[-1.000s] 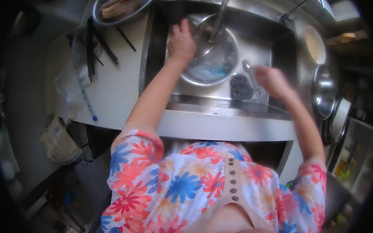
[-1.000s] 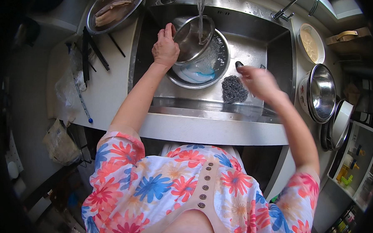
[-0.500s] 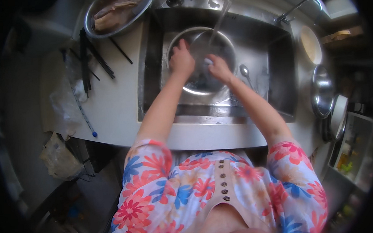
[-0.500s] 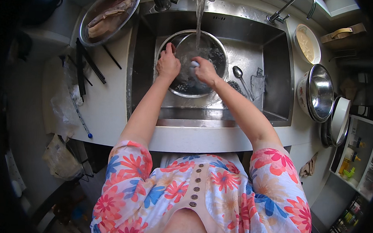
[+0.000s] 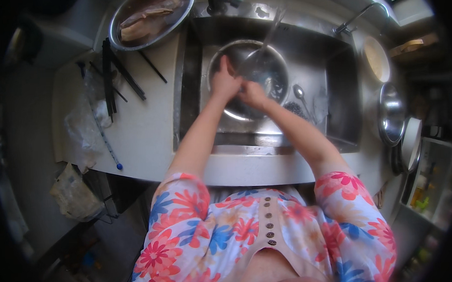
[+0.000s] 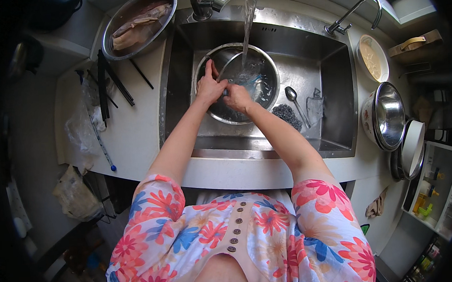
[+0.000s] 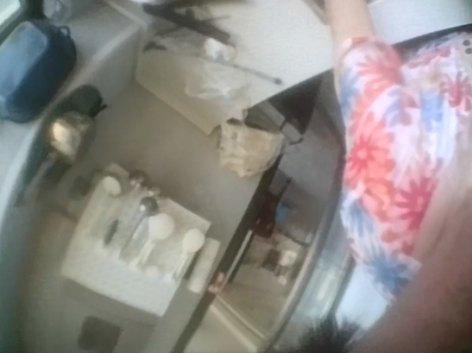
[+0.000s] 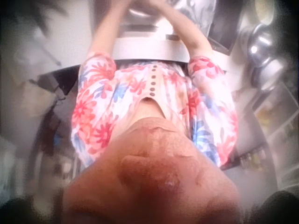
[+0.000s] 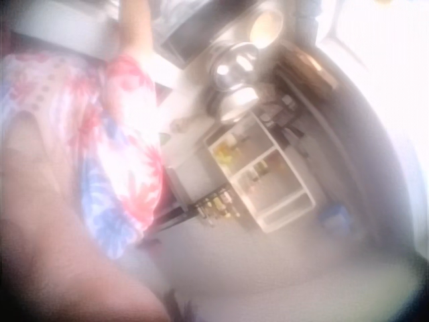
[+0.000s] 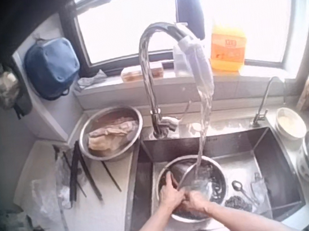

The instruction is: The person washes several metal bowls and a plastic colander in a kitchen sink using a sponge and soap, rinsing them under running water.

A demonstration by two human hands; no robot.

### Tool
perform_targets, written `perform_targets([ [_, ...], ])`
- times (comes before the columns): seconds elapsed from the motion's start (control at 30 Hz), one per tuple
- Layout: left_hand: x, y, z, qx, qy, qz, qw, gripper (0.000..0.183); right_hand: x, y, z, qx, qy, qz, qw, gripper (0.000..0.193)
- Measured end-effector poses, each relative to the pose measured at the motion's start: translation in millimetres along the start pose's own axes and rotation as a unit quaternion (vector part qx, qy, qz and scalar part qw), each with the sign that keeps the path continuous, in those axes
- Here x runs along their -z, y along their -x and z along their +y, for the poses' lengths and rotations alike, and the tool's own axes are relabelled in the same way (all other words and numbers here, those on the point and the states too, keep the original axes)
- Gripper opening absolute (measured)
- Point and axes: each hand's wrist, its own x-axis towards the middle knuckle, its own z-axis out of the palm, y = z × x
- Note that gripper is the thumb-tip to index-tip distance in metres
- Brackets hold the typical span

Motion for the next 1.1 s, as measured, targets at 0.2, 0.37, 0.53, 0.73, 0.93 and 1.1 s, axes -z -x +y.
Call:
perform_targets([
  [0.2, 6.1, -10.9, -10.7, 0.086, 0.047, -0.072, 0.992, 0.067, 9.3, -1.9, 23.7, 0.08, 0.107, -0.08, 0.988, 0.039],
  [0.37, 7.1, 0.7, -6.0, 0.247, 0.281, -0.248, 0.894, 0.024, 19.6, -29.5, 41.3, 0.0, 0.129, 0.126, 0.984, 0.026],
  [0.53, -10.8, 8.8, -17.9, 0.295, 0.381, -0.299, 0.824, 0.013, 19.8, -58.3, 25.5, -0.225, -0.545, 0.223, 0.776, 0.025],
  [0.73, -15.8, 3.4, -30.0, 0.217, 0.346, -0.203, 0.89, 0.027, 20.1, -19.5, 10.5, -0.086, -0.238, -0.107, 0.962, 0.023],
  [0.93, -7.4, -4.1, -29.9, 0.238, 0.316, -0.213, 0.894, 0.04, 59.4, -4.2, 0.9, 0.094, -0.121, 0.143, 0.978, 0.02],
  [1.1, 11.4, 14.7, 13.8, 0.173, 0.322, -0.187, 0.912, 0.056, 21.6, -27.1, -39.5, 0.291, 0.122, 0.31, 0.897, 0.027],
])
